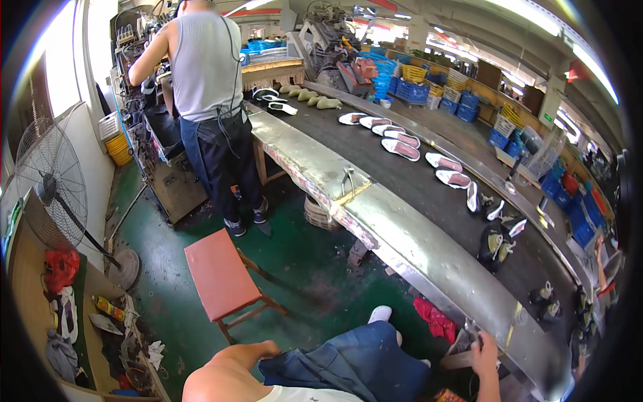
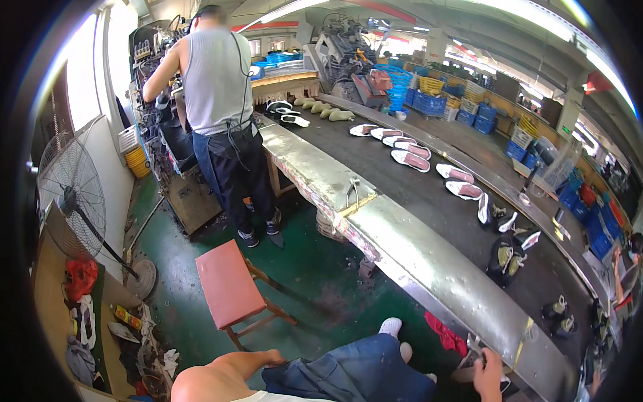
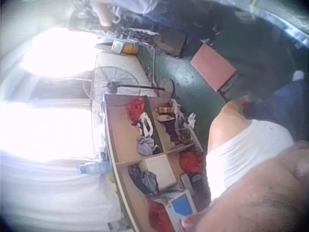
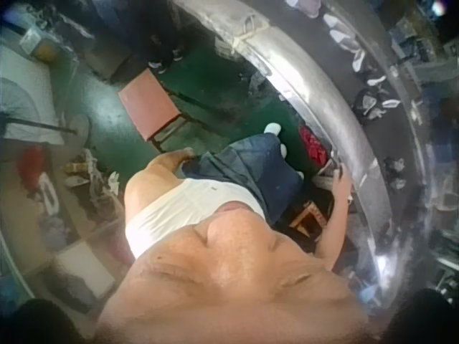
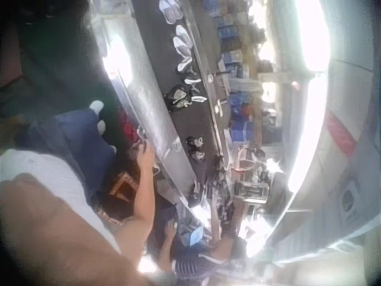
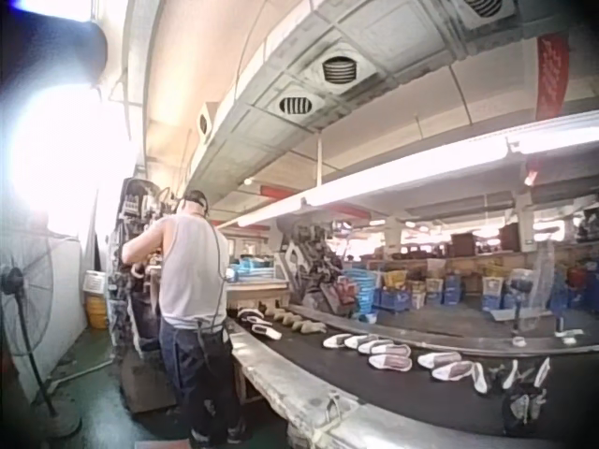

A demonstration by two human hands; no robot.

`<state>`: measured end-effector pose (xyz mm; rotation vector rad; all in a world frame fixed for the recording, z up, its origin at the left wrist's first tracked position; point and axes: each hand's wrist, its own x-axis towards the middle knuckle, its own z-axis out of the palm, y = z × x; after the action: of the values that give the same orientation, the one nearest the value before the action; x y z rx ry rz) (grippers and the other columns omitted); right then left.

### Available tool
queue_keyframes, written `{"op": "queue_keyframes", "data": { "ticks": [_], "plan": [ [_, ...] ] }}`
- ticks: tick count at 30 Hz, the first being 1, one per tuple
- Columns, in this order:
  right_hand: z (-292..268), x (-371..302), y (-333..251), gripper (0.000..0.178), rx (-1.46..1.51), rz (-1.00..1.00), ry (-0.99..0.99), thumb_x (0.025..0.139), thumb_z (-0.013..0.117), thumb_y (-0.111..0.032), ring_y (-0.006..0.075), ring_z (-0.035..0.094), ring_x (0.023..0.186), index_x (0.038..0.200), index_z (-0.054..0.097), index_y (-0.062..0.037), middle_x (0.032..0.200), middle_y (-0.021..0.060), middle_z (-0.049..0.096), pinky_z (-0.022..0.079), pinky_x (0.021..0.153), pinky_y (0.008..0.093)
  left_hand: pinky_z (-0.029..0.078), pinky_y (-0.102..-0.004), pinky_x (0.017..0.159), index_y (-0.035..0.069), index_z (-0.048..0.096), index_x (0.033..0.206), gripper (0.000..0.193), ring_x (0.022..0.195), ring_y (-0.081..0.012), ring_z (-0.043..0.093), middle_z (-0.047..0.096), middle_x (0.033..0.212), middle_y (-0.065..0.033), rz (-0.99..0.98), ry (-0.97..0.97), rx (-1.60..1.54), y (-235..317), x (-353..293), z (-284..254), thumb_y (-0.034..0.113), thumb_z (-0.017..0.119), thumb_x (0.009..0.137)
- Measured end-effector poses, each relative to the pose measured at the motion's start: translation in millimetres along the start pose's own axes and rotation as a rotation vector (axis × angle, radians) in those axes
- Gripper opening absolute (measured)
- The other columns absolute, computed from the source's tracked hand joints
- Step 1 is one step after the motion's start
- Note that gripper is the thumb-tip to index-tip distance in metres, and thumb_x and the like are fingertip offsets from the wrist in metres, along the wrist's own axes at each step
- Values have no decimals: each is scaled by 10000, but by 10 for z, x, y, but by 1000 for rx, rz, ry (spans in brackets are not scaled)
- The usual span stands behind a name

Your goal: Manually lasting shoe uppers by pulling them over lasts using specialized pliers on a factory assembly line.

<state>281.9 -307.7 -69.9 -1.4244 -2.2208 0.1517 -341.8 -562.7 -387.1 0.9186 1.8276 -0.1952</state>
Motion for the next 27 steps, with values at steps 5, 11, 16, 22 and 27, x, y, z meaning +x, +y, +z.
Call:
{"op": "queue_keyframes", "data": {
  "ticks": [5, 11, 16, 22, 27],
  "plan": [
    [382, 1008, 570, 353, -228, 35, 41, 882, 631, -115, 403, 542, 1154, 1220, 591, -18, 1217, 195, 605, 404, 1026, 496, 591, -422, 616, 16, 740, 877, 508, 667, -281, 717, 709, 758, -151, -155, -94, -26, -449, 347, 382, 509, 621, 860],
    [681, 1169, 824, 330, -259, 127, 191, 923, 592, -149, 386, 533, 1222, 1223, 619, -14, 1277, 193, 616, 370, 1086, 495, 596, -421, 632, 11, 738, 893, 455, 687, -274, 720, 716, 803, -157, -119, -146, 5, -352, 466, 573, 442, 593, 872],
    [685, 1152, 837, 312, -219, 135, 240, 907, 618, -174, 390, 556, 1197, 1178, 649, -22, 1241, 186, 640, 389, 1068, 481, 600, -421, 645, 8, 736, 906, 414, 705, -268, 721, 722, 840, -161, -40, -160, 76, -60, 679, 448, 386, 569, 882],
    [696, 1179, 751, 282, -188, 118, 271, 905, 631, -176, 382, 575, 1167, 1138, 662, -19, 1209, 176, 654, 405, 1050, 479, 605, -421, 661, 3, 733, 921, 370, 726, -262, 724, 729, 884, -166, 38, -155, 116, 97, 689, 375, 319, 541, 894],
    [604, 1153, 722, 275, -201, 143, 266, 893, 640, -171, 382, 582, 1152, 1121, 667, -20, 1188, 176, 663, 412, 1038, 477, 609, -406, 664, -16, 722, 950, 335, 714, -251, 724, 731, 893, -166, -26, -219, 396, 180, 584, 171, 274, 562, 898]
  ]
}}
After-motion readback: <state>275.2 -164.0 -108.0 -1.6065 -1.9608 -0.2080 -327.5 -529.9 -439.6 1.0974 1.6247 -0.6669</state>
